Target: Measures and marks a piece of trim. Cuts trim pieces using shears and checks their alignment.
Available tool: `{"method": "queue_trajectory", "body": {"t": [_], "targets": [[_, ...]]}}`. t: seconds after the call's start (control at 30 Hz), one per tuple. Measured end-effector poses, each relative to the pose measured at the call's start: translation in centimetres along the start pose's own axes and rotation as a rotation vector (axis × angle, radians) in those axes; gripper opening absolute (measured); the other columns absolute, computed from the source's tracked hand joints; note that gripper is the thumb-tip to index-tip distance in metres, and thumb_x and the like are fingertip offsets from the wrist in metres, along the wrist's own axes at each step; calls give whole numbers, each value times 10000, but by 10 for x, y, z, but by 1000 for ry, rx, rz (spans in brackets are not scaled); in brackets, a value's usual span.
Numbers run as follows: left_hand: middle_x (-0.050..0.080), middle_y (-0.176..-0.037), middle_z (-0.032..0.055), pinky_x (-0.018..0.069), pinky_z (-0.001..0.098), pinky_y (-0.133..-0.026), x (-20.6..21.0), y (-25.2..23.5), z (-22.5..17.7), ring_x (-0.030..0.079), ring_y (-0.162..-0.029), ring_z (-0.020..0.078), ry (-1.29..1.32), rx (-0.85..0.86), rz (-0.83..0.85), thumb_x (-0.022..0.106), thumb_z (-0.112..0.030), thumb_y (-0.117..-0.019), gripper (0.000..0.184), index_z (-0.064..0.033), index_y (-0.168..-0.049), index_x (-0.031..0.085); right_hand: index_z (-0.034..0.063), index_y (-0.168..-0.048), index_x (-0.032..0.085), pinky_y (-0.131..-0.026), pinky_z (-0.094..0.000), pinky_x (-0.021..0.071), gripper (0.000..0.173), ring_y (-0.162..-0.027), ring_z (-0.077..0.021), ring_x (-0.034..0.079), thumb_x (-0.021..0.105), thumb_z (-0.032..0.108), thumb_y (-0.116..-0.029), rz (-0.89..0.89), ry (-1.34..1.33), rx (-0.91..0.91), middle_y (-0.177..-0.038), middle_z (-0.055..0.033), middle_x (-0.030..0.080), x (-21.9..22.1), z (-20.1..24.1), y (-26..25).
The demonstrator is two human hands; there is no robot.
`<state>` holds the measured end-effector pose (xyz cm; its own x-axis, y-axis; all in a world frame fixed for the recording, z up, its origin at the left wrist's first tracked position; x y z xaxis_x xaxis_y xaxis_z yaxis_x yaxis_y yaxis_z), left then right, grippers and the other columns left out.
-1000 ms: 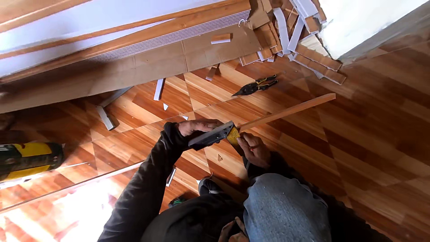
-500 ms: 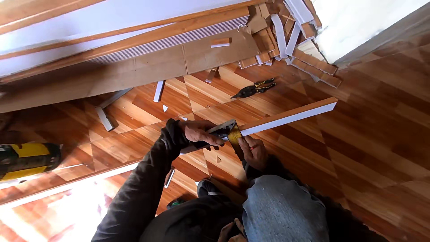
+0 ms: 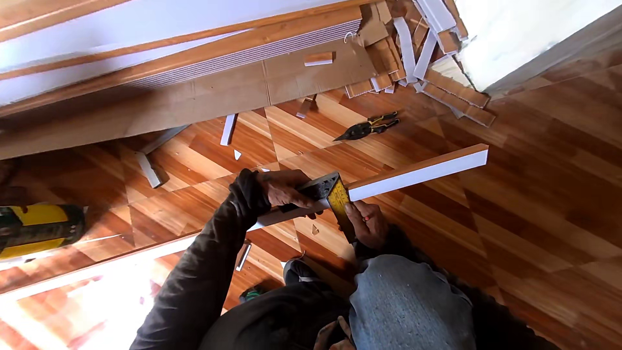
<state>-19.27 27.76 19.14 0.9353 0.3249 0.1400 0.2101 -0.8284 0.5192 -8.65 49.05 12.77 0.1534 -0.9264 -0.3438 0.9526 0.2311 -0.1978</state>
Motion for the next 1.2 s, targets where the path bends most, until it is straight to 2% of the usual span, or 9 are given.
{"method": "queue_trajectory", "body": {"t": [0.07, 0.17, 0.3, 0.5, 0.67, 0.8, 0.9, 1.0, 1.2], "targets": [[786, -963, 61, 602, 274, -790, -1, 1, 0, 757, -893, 133, -80, 12, -7, 656, -116, -944, 114, -33, -958, 733, -55, -843, 664, -588, -214, 520, 363, -601, -52, 619, 453, 154, -1052, -7, -6, -15, -632, -64, 608, 1, 0, 1], [785, -924, 39, 591, 254, -742, -1, 2, -2, 750, -845, 104, -135, 10, -6, 658, -169, -938, 133, -58, -935, 733, -53, -840, 670, -605, -204, 548, 358, -625, -41, 653, 459, 147, -1048, 1, -33, -30, -647, -67, 639, 1, 2, 2], [790, -982, 82, 619, 297, -799, -1, 1, 0, 770, -892, 171, -43, 2, 13, 657, -129, -946, 121, -32, -961, 728, -55, -857, 673, -607, -211, 540, 362, -627, -51, 647, 451, 150, -1054, 1, -31, -44, -651, -75, 636, 1, 0, 3], [790, -972, 84, 623, 304, -778, 2, 1, -1, 771, -878, 177, -38, 5, 3, 633, -106, -945, 114, -31, -960, 717, -40, -817, 648, -579, -182, 493, 357, -589, -20, 579, 466, 154, -1055, -33, -61, -99, -617, -50, 579, 3, -4, 4], [790, -960, 51, 609, 264, -776, 7, 5, -12, 760, -854, 122, -114, -45, -17, 638, -84, -970, 99, -37, -985, 725, -55, -842, 662, -622, -182, 515, 363, -634, -33, 617, 457, 154, -1056, -19, -43, -118, -650, -78, 617, 1, -2, 5], [782, -919, 52, 621, 268, -742, 15, 5, -2, 755, -823, 119, -168, 28, -115, 626, -78, -962, 108, -28, -938, 718, -59, -909, 676, -695, -214, 578, 363, -723, -63, 693, 448, 170, -1076, 22, -39, -144, -730, -104, 682, 0, -5, 6], [771, -899, 23, 597, 243, -754, 19, 5, -2, 732, -813, 75, -217, 35, -140, 628, -99, -971, 116, -41, -941, 724, -62, -915, 676, -717, -218, 562, 352, -737, -87, 682, 451, 159, -1072, 17, 12, -157, -743, -120, 678, 0, -7, 6], [760, -884, 4, 570, 226, -736, 22, 8, -5, 704, -790, 39, -289, 21, -173, 637, -111, -970, 111, -54, -953, 731, -70, -967, 690, -767, -222, 573, 345, -791, -97, 704, 458, 163, -1071, 8, 40, -157, -799, -133, 709, 1, -8, 7], [720, -830, -35, 528, 195, -697, 26, 12, -10, 650, -749, -4, -350, 65, -205, 618, -115, -966, 124, -70, -931, 728, -72, -983, 702, -810, -227, 566, 333, -837, -118, 713, 477, 162, -1059, -3, 80, -179, -838, -153, 722, 0, -7, 7]]}}
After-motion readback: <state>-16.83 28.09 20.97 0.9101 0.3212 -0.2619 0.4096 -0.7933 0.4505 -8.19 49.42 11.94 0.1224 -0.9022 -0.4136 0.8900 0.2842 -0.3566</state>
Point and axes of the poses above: each hand's wrist, its own y-axis away from the middle knuckle, its own x-axis out of the palm, z = x × y, the point moved 3 cm from there along -y, towards the middle knuckle
